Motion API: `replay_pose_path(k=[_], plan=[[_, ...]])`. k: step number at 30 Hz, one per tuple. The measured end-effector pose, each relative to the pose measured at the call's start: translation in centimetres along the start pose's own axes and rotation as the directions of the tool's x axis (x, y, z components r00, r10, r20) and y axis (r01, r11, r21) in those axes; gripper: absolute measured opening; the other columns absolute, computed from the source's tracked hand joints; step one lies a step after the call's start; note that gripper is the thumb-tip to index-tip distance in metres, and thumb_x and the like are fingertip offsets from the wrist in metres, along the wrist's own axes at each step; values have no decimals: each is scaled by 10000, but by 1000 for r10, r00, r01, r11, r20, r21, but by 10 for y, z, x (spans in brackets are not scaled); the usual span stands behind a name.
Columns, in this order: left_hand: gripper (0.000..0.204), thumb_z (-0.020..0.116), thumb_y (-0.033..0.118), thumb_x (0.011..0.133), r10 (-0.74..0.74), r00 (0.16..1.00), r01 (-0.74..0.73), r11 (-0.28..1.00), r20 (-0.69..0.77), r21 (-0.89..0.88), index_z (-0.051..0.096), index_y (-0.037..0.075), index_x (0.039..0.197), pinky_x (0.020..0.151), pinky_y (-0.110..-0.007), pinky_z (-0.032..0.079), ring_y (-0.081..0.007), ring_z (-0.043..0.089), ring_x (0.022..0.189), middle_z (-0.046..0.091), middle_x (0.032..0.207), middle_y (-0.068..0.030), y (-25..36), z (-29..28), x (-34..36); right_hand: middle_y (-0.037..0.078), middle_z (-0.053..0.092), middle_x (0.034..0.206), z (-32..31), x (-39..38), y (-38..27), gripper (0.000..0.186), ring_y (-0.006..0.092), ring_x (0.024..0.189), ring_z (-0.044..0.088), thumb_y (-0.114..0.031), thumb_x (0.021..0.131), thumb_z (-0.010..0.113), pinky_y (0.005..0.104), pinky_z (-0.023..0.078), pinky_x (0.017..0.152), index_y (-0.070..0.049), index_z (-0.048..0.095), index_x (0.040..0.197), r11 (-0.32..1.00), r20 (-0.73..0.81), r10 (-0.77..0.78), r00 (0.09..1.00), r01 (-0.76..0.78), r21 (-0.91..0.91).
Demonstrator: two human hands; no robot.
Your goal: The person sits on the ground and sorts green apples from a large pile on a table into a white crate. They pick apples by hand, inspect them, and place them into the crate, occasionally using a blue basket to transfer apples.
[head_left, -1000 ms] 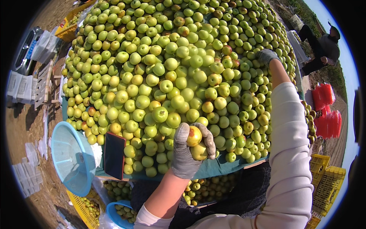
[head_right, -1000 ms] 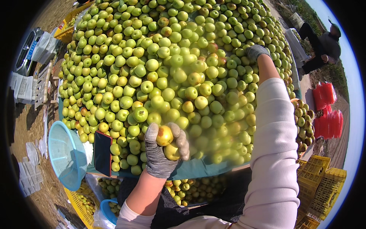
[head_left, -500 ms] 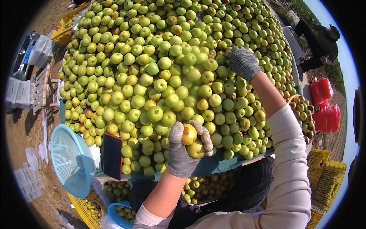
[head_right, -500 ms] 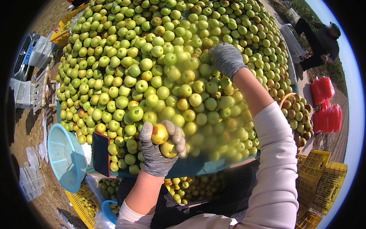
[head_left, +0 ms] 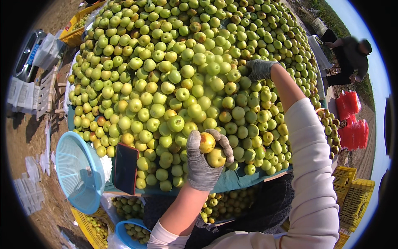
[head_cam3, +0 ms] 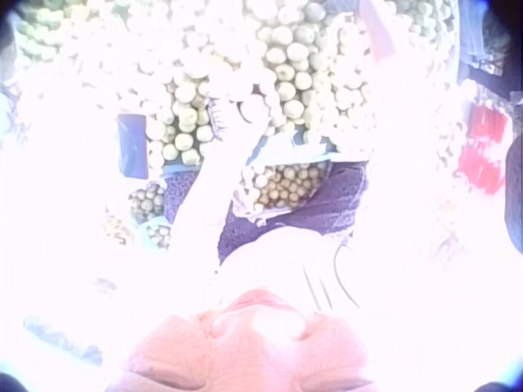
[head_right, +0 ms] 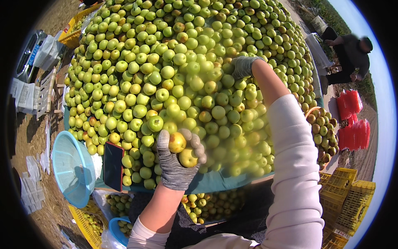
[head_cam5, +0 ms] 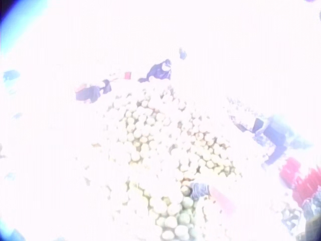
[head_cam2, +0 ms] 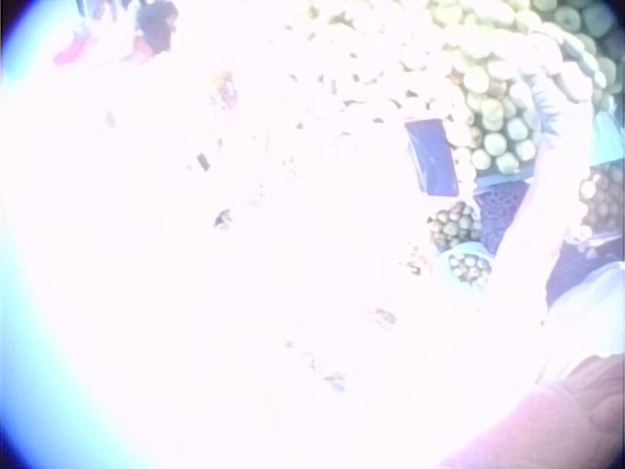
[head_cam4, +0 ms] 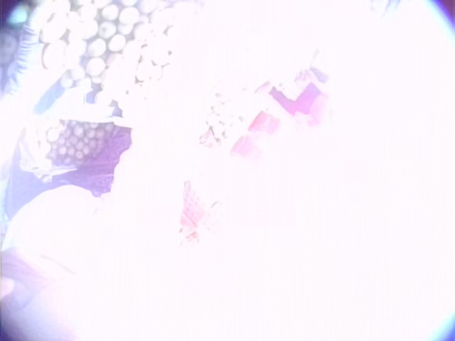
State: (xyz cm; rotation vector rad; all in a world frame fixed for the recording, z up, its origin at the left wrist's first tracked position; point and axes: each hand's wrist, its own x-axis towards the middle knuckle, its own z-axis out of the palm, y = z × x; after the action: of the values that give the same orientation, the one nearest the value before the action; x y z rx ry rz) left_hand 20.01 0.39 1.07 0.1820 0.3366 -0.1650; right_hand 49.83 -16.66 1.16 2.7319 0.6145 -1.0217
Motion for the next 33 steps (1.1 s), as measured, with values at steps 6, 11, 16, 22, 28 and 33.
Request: replay_pose_path(k=[6,11,16,22,28,33], plan=[[538,467,598,887,-11,1000,11,1000,-13,-4,591,74,884,546,-376,502,-250,593,666,589,803,-101,0,-2,2,127,652,1016,0,-4,-8,447,263,943,620,-188,782,670,395,500,848,-53,557,1193,1000,-19,23,1000,-23,21],[537,461,594,888,-3,1000,3,1000,-22,1,590,73,881,540,-374,497,-245,584,660,584,802,-100,1,-3,0,121,656,1032,14,-8,-7,380,259,933,623,-201,778,679,393,498,844,-68,587,1123,998,-98,63,993,-62,12],[541,452,596,890,9,999,-7,999,-39,47,588,72,884,540,-369,501,-242,584,657,584,806,-102,0,-1,-1,149,681,983,27,-17,10,325,312,932,650,-269,763,694,406,511,828,-113,641,1043,936,-431,213,877,-56,347],[509,477,577,898,12,1000,-9,995,-26,99,565,76,918,563,-328,499,-207,589,658,587,800,-98,-1,-2,1,125,704,896,3,16,41,291,236,816,665,-249,799,686,341,521,784,-110,690,1055,767,-625,550,553,-39,640],[548,454,599,890,-1,999,6,996,-49,89,570,64,886,525,-351,517,-232,594,658,588,813,-104,-3,-7,3,150,698,991,-2,62,50,463,250,911,665,-236,799,658,311,514,827,-66,611,1226,753,-590,403,700,114,649],[507,496,565,900,-19,997,24,997,-72,71,550,61,917,546,-320,519,-197,595,660,585,801,-110,-5,-3,0,125,661,968,-21,70,54,528,222,857,633,-190,792,709,338,525,774,-107,556,1291,975,-420,213,882,-167,145]])
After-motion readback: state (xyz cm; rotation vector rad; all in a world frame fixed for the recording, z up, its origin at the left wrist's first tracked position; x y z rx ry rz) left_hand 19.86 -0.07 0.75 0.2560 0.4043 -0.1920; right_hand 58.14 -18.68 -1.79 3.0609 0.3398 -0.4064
